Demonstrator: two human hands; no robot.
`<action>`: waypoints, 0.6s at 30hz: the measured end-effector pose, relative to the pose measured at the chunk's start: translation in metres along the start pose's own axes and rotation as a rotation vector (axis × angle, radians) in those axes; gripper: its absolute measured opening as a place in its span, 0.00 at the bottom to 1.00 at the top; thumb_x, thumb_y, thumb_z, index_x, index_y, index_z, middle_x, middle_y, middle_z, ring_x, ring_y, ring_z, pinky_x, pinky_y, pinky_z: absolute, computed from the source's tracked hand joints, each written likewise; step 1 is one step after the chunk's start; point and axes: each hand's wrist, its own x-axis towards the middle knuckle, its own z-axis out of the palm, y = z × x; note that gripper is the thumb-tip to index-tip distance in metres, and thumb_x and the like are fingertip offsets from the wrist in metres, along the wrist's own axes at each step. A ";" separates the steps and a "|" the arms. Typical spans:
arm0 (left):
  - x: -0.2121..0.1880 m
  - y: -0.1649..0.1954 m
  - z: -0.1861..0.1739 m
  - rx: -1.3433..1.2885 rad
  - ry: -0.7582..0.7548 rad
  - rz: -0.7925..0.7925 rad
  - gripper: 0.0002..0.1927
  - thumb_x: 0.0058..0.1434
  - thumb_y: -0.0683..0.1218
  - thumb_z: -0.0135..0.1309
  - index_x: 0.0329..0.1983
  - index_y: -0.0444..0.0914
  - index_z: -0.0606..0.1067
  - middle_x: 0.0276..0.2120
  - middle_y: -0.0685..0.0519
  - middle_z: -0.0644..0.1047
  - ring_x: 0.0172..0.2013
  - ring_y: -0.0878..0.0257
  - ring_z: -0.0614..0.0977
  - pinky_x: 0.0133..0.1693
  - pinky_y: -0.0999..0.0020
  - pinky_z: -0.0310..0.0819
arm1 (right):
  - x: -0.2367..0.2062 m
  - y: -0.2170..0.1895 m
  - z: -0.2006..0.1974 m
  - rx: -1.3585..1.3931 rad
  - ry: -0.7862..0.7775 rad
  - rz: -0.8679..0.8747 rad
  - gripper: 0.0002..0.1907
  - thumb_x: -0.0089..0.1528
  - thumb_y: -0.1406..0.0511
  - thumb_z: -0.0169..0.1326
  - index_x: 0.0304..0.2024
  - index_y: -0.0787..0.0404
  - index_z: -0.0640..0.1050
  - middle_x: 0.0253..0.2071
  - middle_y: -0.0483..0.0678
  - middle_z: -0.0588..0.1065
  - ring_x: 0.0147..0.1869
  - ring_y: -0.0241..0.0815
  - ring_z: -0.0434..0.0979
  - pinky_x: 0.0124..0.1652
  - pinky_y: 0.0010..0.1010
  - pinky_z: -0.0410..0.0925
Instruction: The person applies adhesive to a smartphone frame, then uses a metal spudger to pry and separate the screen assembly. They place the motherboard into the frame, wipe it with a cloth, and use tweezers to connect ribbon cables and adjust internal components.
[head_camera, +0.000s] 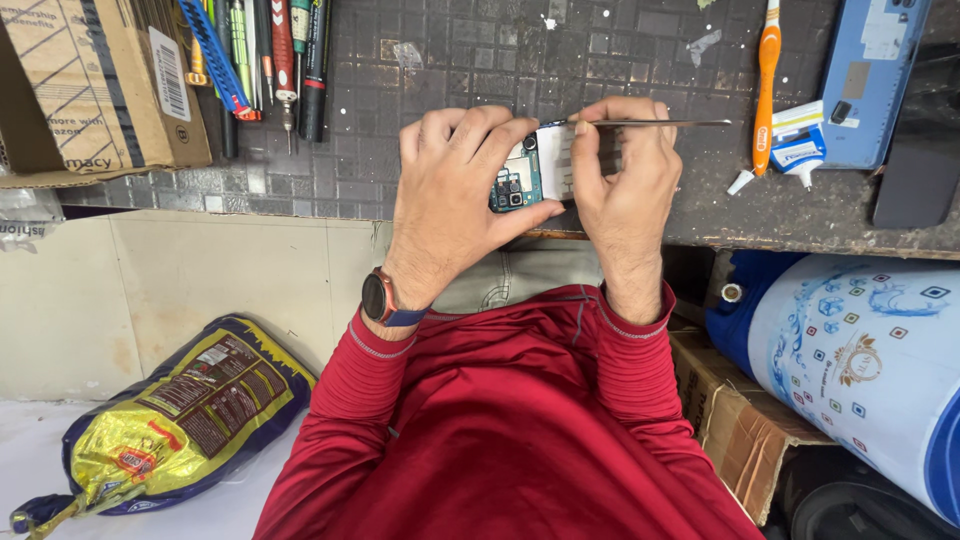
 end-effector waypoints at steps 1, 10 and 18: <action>0.000 0.000 0.000 -0.001 -0.001 0.000 0.37 0.54 0.64 0.69 0.60 0.40 0.73 0.56 0.54 0.73 0.56 0.52 0.71 0.58 0.52 0.61 | 0.000 0.001 0.000 -0.014 -0.002 -0.019 0.05 0.67 0.74 0.58 0.44 0.65 0.77 0.44 0.51 0.76 0.48 0.51 0.76 0.49 0.40 0.69; -0.001 -0.001 0.000 -0.028 0.009 -0.009 0.38 0.54 0.63 0.71 0.61 0.40 0.73 0.55 0.52 0.72 0.57 0.51 0.71 0.59 0.52 0.62 | -0.001 -0.002 0.001 0.072 0.003 0.034 0.04 0.69 0.73 0.57 0.46 0.65 0.76 0.46 0.48 0.77 0.49 0.48 0.78 0.49 0.38 0.71; -0.001 -0.002 0.001 -0.036 0.002 -0.017 0.38 0.52 0.61 0.72 0.60 0.40 0.73 0.55 0.52 0.72 0.57 0.51 0.71 0.59 0.51 0.62 | -0.003 -0.013 0.010 0.018 0.022 0.040 0.04 0.68 0.73 0.59 0.45 0.64 0.77 0.47 0.49 0.78 0.49 0.49 0.77 0.49 0.38 0.70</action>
